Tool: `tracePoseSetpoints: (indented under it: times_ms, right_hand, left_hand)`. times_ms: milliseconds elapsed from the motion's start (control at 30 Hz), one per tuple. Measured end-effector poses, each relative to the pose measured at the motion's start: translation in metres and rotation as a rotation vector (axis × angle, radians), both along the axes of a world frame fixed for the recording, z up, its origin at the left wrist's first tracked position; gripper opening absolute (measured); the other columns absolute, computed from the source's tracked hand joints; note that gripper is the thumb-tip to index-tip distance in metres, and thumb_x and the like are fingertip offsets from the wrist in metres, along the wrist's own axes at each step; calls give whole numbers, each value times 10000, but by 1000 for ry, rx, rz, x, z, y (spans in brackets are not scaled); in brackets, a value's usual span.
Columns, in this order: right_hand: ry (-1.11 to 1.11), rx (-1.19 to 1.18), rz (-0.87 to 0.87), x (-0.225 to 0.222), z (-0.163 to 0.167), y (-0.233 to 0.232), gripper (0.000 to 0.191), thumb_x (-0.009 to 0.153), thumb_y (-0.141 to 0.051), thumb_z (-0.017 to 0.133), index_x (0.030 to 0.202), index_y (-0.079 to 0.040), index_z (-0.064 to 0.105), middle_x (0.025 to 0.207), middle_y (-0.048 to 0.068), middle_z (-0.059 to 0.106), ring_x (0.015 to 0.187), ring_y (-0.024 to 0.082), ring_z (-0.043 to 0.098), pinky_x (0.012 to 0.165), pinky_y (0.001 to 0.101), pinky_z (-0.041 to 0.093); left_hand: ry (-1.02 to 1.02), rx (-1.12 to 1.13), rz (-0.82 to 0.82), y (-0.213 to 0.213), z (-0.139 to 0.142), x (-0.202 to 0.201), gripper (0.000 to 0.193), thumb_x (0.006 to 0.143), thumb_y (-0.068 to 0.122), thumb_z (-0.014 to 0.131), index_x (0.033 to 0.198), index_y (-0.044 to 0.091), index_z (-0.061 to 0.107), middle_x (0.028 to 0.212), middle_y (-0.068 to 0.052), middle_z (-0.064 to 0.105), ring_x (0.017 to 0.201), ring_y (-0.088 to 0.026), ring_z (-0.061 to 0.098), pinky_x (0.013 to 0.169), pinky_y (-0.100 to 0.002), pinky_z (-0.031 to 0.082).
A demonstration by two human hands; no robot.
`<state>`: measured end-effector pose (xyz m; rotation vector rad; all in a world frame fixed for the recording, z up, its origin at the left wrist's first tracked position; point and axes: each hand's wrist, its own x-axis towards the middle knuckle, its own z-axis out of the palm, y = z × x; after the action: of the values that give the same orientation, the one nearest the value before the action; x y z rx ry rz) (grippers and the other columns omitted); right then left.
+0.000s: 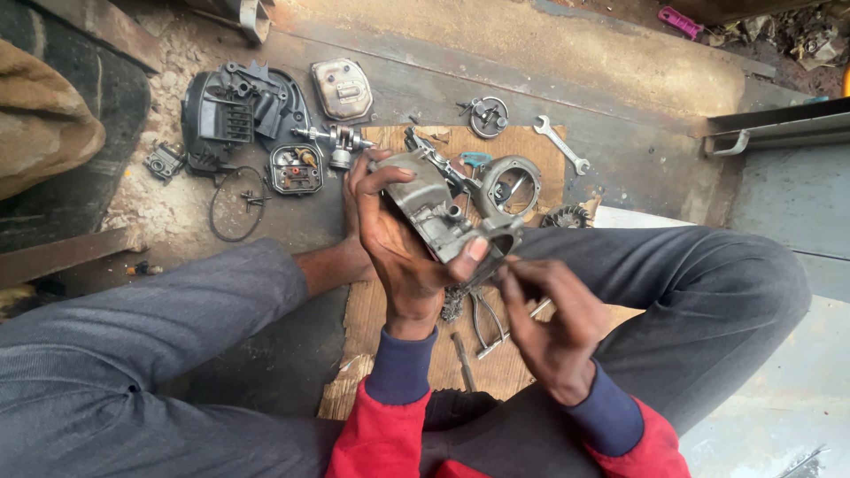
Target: The person sits on the ground holding an engine crankcase housing and uses a small hand tool to unscrew and remove fasteners from it, turning the housing over to reach different sides while other engine parts and a wrench lie on the ground nearby.
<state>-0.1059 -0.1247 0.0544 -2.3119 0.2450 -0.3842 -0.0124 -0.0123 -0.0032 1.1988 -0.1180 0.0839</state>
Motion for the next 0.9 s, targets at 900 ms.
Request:
tracePoseSetpoints:
  times_ms: [900]
  right_hand:
    - [92,77,30,6,16,-16,143,828,19,794,957,31,733,833,85,716,691,147,640,622,260,471]
  left_hand:
    - [254,-283,-65,-1,-4,3,792,706,291,899,1338,90,467,1324,-144,458,1200,-272,555,1116,-461,499]
